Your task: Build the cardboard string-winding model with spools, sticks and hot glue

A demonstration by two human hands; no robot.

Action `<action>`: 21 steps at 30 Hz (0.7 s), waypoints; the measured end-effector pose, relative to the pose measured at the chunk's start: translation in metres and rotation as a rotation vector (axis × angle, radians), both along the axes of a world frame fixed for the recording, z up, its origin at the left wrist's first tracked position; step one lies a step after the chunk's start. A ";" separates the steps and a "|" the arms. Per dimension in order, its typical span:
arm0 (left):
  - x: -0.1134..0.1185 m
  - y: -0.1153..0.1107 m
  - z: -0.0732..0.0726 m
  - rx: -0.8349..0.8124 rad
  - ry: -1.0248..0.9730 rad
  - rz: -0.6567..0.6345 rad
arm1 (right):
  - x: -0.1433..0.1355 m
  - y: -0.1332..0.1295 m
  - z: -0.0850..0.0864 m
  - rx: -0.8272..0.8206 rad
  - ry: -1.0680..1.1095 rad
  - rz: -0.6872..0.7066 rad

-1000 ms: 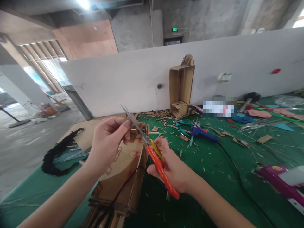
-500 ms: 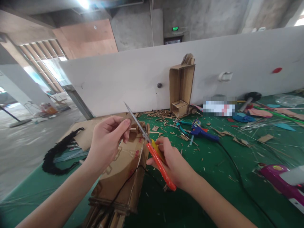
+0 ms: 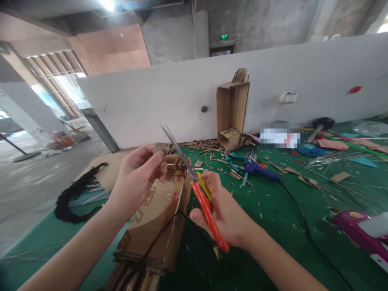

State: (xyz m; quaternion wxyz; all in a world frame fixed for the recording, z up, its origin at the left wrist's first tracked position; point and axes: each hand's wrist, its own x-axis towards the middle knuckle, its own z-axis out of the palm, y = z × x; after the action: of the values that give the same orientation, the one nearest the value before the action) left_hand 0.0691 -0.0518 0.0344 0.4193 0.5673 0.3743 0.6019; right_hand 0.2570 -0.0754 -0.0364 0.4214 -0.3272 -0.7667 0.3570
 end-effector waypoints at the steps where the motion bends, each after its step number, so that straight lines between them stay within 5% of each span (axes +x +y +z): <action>1: 0.000 0.000 -0.001 0.006 -0.015 -0.002 | 0.000 0.000 0.002 0.004 -0.013 0.002; 21: 0.006 -0.002 -0.007 0.005 0.000 0.003 | -0.005 0.000 -0.007 -0.075 -0.030 0.038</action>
State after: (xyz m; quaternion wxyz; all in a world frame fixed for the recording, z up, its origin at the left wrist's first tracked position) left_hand 0.0753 -0.0536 0.0275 0.4169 0.5677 0.3737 0.6035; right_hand 0.2523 -0.0756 -0.0430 0.3903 -0.3335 -0.7653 0.3884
